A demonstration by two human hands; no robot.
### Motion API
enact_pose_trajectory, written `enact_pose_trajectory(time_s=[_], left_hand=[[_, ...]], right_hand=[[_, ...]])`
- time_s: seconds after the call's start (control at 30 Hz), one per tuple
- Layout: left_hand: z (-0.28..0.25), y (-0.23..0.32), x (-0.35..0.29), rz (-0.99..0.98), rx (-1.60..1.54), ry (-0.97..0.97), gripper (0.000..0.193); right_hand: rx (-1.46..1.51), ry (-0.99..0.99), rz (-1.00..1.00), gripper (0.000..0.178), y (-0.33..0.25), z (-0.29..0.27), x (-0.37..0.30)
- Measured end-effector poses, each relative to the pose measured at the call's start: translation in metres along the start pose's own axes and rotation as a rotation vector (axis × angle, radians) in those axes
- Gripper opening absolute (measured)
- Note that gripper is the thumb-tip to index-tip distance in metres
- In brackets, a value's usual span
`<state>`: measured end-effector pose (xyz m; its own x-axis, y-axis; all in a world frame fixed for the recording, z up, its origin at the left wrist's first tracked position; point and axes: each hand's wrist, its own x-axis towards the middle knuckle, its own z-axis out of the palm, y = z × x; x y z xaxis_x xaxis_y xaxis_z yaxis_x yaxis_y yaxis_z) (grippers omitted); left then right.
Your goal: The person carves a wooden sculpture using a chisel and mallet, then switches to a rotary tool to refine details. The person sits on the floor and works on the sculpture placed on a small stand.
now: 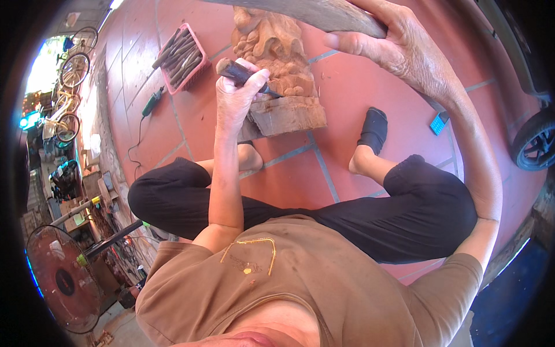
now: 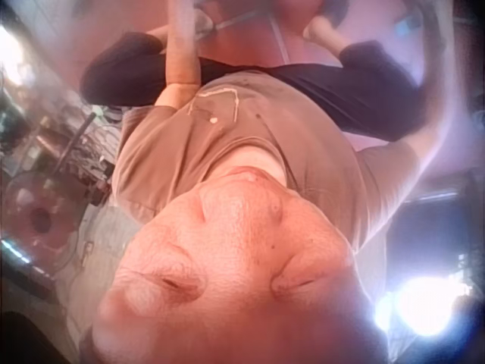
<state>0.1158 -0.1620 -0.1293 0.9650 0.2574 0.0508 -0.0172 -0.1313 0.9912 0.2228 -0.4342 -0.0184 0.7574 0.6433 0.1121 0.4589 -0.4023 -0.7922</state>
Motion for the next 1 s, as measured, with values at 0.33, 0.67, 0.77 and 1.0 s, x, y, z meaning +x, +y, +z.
enact_pose_trajectory(time_s=[0.33, 0.67, 0.77, 1.0], left_hand=[[0.008, 0.001, -0.009, -0.005, 0.143, 0.028, 0.016], [0.012, -0.005, -0.003, 0.248, 0.175, 0.081, 0.018], [0.009, -0.008, -0.003, 0.136, 0.222, 0.062, 0.018], [-0.004, -0.001, -0.004, -0.084, -0.043, 0.145, 0.016]], right_hand=[[-0.333, -0.332, -0.052, 0.048, -0.012, 0.02, 0.015], [-0.132, -0.103, -0.336, 0.057, -0.032, 0.027, 0.015], [-0.479, -0.174, -0.243, 0.053, -0.023, 0.028, 0.018], [-0.294, -0.115, -0.105, 0.054, -0.004, 0.012, 0.011]])
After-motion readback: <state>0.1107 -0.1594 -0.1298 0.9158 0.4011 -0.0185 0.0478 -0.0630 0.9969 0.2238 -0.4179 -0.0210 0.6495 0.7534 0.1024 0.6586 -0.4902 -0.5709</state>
